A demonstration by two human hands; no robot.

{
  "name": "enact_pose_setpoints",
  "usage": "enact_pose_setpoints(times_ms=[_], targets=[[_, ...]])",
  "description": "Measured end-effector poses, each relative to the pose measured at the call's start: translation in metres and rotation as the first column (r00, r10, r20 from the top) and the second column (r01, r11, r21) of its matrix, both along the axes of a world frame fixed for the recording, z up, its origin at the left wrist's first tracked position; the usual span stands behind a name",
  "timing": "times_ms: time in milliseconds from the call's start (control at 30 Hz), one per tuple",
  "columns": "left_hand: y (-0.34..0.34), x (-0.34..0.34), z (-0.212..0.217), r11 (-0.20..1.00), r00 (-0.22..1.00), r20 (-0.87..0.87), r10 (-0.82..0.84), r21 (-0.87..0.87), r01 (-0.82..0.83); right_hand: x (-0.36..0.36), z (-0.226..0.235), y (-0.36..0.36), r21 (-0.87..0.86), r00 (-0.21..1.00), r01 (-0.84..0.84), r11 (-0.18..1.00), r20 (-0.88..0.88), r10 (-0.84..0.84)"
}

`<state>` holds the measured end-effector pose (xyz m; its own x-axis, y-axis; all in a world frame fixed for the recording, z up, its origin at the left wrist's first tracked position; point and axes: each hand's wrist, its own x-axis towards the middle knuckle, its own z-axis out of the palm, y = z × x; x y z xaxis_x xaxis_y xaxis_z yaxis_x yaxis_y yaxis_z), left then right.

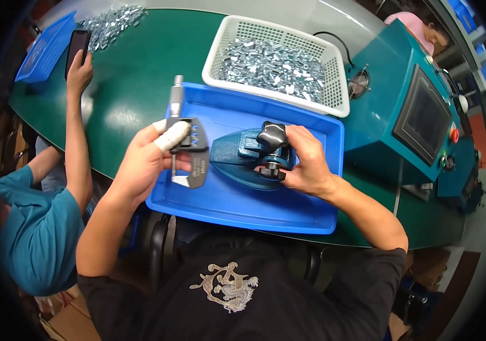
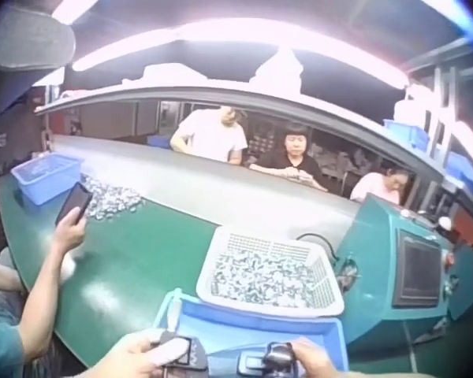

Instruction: Using a digital micrometer to measure and inspect small metal components at an industrial workstation.

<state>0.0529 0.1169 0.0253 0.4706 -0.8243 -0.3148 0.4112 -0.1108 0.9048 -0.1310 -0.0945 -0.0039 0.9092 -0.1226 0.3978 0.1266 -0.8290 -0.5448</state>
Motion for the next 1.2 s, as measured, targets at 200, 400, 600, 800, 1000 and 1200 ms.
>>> enact_pose_setpoints(times_ms=[200,400,600,800,1000,1200], targets=[[-0.028,0.003,-0.021,0.998,0.999,0.010,-0.042,0.050,0.041,0.011,-0.022,0.000,0.093,0.998,-0.044,0.995,-0.045,0.048],[-0.046,0.007,-0.028,0.991,0.996,0.047,-0.076,0.114,0.070,0.003,-0.035,-0.001,0.241,0.994,-0.075,0.968,-0.059,0.092],[-0.052,0.004,-0.030,0.980,0.994,0.009,-0.113,0.166,0.110,-0.005,-0.049,-0.007,0.332,0.988,-0.075,0.940,-0.105,0.116],[-0.061,0.004,-0.034,0.977,0.998,0.014,-0.064,0.202,0.060,-0.004,-0.044,-0.009,0.184,0.992,-0.110,0.977,-0.045,0.120],[-0.068,-0.010,-0.037,0.980,0.996,-0.010,-0.091,0.178,0.091,-0.010,-0.041,-0.017,0.054,0.986,-0.157,0.986,-0.053,0.159],[-0.068,-0.012,-0.043,0.953,0.989,0.020,-0.146,0.273,0.135,-0.011,-0.048,-0.018,0.128,0.985,-0.138,0.982,-0.086,0.150]])
